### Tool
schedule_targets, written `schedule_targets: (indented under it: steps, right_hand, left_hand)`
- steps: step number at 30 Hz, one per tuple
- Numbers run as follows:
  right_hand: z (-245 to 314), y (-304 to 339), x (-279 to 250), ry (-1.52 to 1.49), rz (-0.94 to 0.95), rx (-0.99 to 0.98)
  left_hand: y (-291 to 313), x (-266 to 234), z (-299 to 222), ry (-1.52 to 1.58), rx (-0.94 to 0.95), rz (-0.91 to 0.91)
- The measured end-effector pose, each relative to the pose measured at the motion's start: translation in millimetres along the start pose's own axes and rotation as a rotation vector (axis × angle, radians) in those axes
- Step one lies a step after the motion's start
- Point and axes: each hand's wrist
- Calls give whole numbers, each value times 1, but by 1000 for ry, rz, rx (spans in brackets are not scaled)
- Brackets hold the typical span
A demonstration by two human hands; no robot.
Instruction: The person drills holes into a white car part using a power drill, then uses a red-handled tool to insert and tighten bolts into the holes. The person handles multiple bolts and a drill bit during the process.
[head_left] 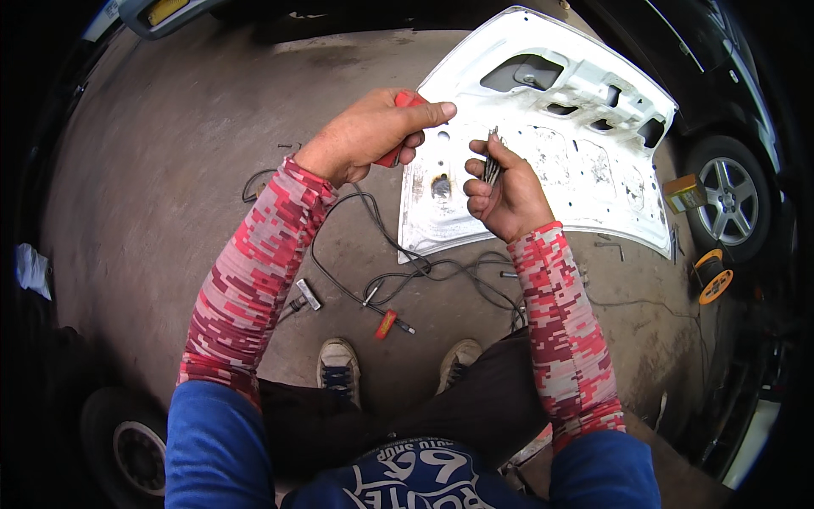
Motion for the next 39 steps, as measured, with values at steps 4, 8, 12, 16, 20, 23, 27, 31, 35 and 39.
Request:
schedule_targets:
  steps: [4,8,12,16,20,23,27,31,35,39]
  right_hand:
    - [3,4,16,140,238,113]
    - [-1,10,33,68,422,179]
    - [-1,12,38,132,461,127]
    - [0,13,37,142,466,110]
    - [0,13,36,154,469,109]
    - [-1,12,35,147,504,123]
    - [-1,12,33,62,517,159]
    - [-3,11,31,58,518,138]
    - [-6,9,30,22,545,127]
    - [-8,8,30,-27,547,102]
  left_hand:
    - [-13,-1,2,624,47,-231]
    - [-27,5,3,809,118,-384]
    - [-31,9,4,657,149,-439]
    - [-31,9,7,542,156,-378]
    - [-31,7,10,534,223,-299]
    - [-30,7,12,506,251,-231]
    - [-27,9,14,498,209,-78]
    - [-24,11,15,489,181,-27]
    - [-22,11,15,468,215,-134]
    - [-19,7,17,456,215,-62]
Point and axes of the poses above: each hand's wrist, its own y-axis away from the middle knuckle, its own x-axis out of the palm, z = x × y, and after that the axes turned 1 degree about z, right-handed
